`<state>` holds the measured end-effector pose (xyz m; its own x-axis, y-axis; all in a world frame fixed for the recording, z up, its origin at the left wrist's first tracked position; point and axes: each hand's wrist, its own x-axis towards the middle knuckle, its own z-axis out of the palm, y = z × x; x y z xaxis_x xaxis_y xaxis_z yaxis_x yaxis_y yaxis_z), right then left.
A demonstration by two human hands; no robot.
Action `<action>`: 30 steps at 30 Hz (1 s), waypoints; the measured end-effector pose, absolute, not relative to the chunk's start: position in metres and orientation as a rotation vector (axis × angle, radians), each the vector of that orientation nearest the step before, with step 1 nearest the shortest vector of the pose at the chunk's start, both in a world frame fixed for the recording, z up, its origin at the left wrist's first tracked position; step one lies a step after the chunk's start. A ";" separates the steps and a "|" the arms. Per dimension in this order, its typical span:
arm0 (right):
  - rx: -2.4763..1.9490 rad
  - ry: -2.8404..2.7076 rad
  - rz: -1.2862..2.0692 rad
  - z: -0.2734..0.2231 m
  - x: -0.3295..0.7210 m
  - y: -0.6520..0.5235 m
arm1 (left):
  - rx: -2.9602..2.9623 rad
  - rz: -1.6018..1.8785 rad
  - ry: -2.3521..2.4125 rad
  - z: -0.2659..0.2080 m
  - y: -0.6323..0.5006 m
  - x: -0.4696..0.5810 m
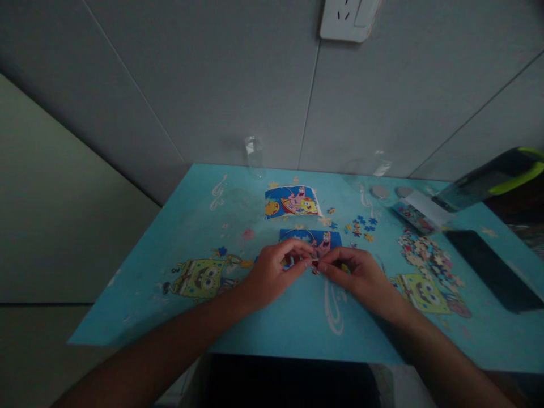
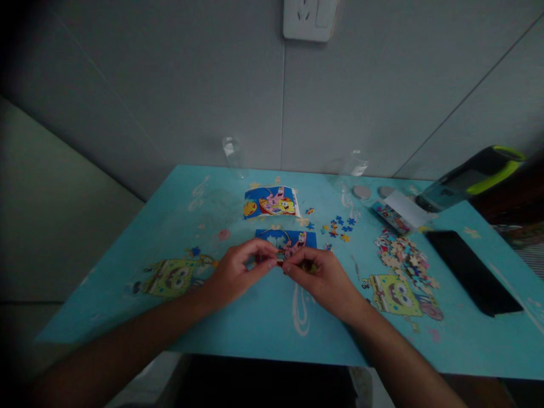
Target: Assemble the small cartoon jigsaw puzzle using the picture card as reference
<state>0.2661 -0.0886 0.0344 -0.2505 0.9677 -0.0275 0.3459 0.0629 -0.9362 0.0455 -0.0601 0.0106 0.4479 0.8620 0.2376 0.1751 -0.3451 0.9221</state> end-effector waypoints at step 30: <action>-1.450 -1.892 1.042 0.024 0.283 -0.087 | 2.522 1.553 1.701 0.033 0.012 -0.067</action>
<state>0.2826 -0.0874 0.0244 -0.2804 0.9590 -0.0402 0.5467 0.1251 -0.8279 -0.0674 0.0121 0.0330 0.1076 0.5984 0.7940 0.8447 -0.4762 0.2444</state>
